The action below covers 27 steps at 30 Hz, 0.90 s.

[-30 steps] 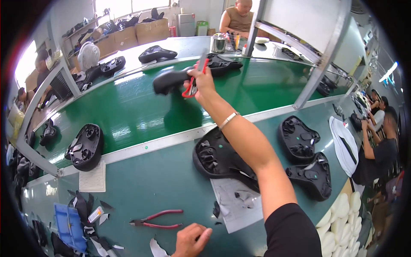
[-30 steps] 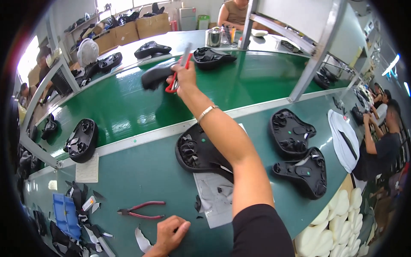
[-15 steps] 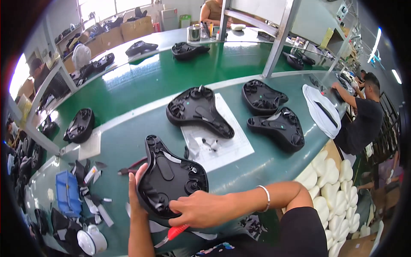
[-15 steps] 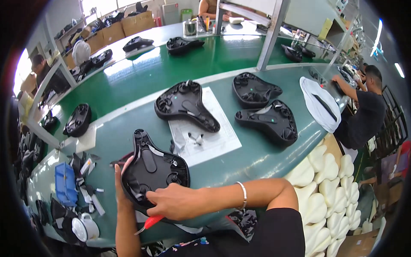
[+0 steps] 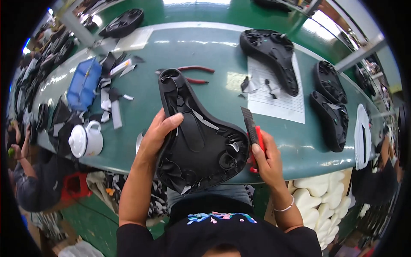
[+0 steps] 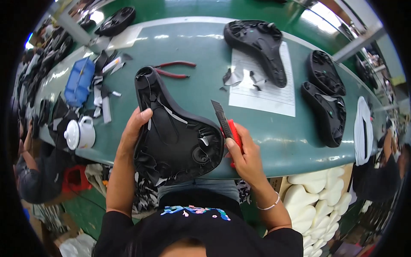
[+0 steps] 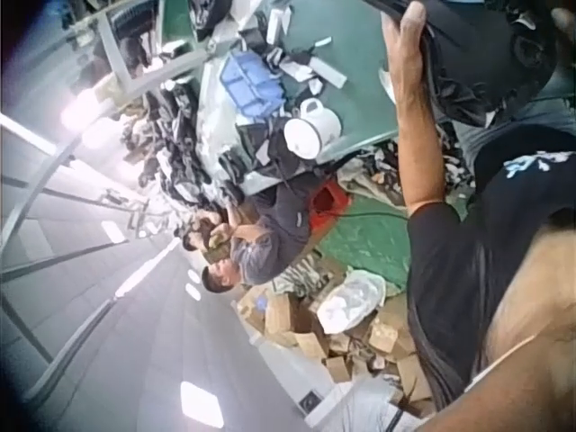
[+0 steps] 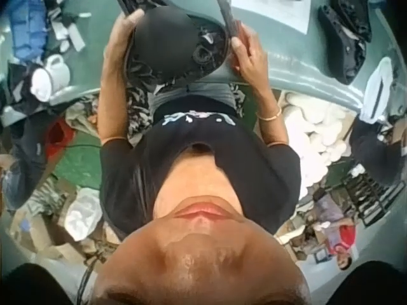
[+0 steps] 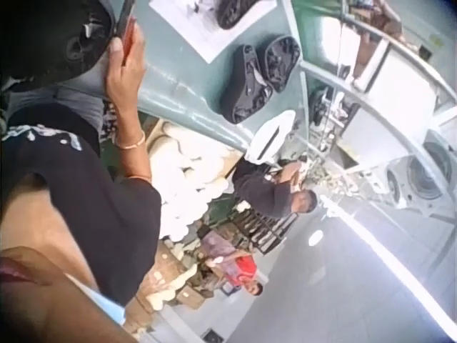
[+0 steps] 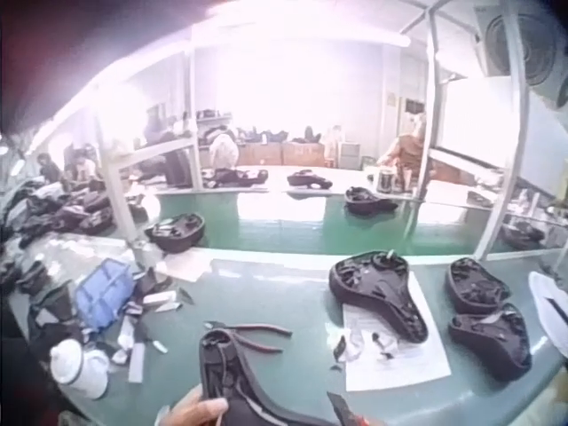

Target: Trimming excess fabric and assembly of bicycle seats on a production line.

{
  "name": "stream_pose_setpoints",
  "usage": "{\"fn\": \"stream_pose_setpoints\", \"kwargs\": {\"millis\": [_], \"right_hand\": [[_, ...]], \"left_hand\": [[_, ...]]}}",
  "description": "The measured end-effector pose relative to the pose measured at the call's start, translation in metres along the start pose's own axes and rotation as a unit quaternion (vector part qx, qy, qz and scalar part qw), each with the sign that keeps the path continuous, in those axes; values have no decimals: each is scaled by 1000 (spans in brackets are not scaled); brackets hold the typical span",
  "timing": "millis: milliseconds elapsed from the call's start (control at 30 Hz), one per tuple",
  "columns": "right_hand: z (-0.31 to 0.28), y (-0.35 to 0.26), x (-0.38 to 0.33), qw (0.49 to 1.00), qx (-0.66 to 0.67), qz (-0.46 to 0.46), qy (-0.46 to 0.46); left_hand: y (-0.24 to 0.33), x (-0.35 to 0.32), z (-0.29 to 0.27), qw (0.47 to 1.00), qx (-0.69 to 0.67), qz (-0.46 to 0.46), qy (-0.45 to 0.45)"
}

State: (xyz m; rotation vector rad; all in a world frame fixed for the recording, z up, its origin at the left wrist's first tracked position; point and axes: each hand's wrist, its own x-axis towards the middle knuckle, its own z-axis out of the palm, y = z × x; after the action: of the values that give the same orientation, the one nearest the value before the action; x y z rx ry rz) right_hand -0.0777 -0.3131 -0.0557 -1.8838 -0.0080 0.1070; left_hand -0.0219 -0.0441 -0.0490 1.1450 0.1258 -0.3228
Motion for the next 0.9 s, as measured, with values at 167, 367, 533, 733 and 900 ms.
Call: {"fn": "stream_pose_setpoints", "kwargs": {"millis": [167,367,533,733,900], "right_hand": [[-23,-4,10,929,-204,-309,3],[-38,-34,38,768,-480,-404,-130],[-25,-4,-23,839,-477,-218,-148],[9,-11,-89,936,-330,-88,-82],[-3,-5,-50,967,-170,-182,54]], "left_hand": [[28,0,3,994,83,-65,28],[49,17,27,982,178,-61,-20],[34,15,11,980,188,-53,41],[8,-27,1,980,128,0,152],[7,-46,6,973,97,8,211]]}}
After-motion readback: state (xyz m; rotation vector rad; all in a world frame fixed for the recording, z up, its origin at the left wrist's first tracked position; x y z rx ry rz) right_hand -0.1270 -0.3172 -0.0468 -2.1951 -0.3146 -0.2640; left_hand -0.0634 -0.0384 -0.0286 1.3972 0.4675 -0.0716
